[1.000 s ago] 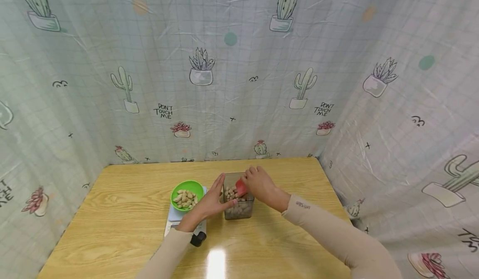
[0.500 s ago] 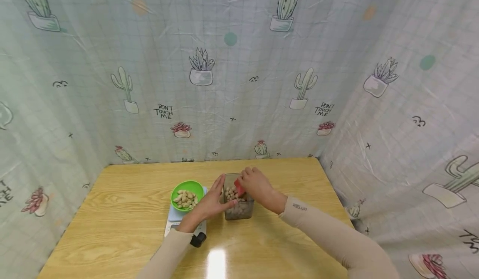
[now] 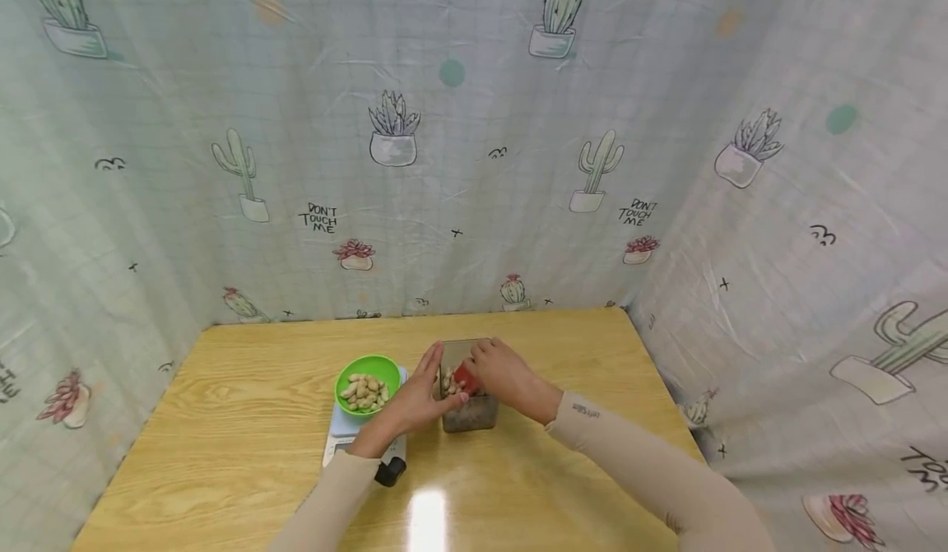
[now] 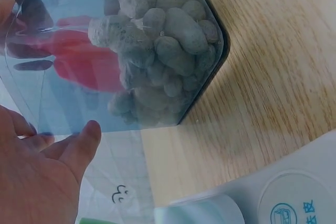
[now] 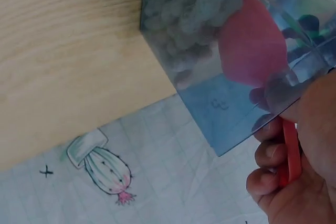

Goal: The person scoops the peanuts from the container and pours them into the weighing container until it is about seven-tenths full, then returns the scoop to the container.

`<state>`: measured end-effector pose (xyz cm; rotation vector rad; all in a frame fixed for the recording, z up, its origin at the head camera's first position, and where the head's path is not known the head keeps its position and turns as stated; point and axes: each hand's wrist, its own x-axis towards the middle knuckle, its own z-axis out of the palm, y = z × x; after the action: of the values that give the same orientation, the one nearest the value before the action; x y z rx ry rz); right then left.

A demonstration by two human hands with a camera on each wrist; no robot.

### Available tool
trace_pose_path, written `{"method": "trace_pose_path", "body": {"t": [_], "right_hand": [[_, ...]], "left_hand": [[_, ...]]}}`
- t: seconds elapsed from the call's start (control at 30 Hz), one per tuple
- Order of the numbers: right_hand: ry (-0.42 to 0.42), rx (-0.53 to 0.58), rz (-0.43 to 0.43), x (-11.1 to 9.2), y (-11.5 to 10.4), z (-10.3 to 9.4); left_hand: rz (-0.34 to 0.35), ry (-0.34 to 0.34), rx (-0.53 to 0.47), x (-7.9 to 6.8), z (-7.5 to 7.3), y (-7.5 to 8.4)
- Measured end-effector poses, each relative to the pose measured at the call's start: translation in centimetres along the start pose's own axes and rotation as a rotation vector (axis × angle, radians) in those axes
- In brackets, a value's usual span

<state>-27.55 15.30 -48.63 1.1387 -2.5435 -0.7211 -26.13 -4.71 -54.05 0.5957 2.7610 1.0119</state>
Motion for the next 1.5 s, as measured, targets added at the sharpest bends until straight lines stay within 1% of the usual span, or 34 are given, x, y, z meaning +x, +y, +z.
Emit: {"method": "trace_pose_path", "body": {"t": [0.1, 0.33, 0.47, 0.6, 0.73, 0.87, 0.97, 1.13, 1.33, 1.5], "right_hand": [[0.019, 0.039, -0.001, 0.4, 0.0, 0.1], [0.024, 0.127, -0.039, 0.4, 0.3, 1.1], [0.074, 0.154, -0.077, 0.5, 0.6, 1.1], [0.081, 0.199, -0.092, 0.3, 1.2, 0.9], [0.091, 0.295, -0.062, 0.2, 1.4, 1.0], [0.111, 0.382, -0.008, 0.2, 1.2, 1.1], [0.137, 0.435, 0.026, 0.0, 1.1, 1.1], [0.187, 0.466, 0.042, -0.6, 0.8, 1.2], [0.185, 0.495, 0.095, -1.2, 0.8, 1.8], [0.197, 0.521, 0.123, -1.9, 0.9, 1.7]], "left_hand": [[-0.002, 0.011, -0.001, -0.1, -0.1, 0.0], [0.0, -0.016, -0.002, -0.1, 0.2, -0.2], [-0.003, 0.011, 0.001, -0.2, 0.2, -0.2], [0.01, 0.012, 0.01, -0.2, 0.2, -0.1], [0.006, 0.017, 0.014, -0.3, 0.1, 0.0], [0.002, 0.024, 0.016, -0.3, 0.0, 0.0], [0.0, 0.017, 0.018, -0.3, 0.0, 0.0], [-0.009, 0.028, 0.021, -0.3, 0.2, 0.0], [-0.014, 0.031, 0.03, -0.3, 0.4, 0.0], [-0.023, 0.035, 0.025, -0.3, 0.4, 0.0]]}}
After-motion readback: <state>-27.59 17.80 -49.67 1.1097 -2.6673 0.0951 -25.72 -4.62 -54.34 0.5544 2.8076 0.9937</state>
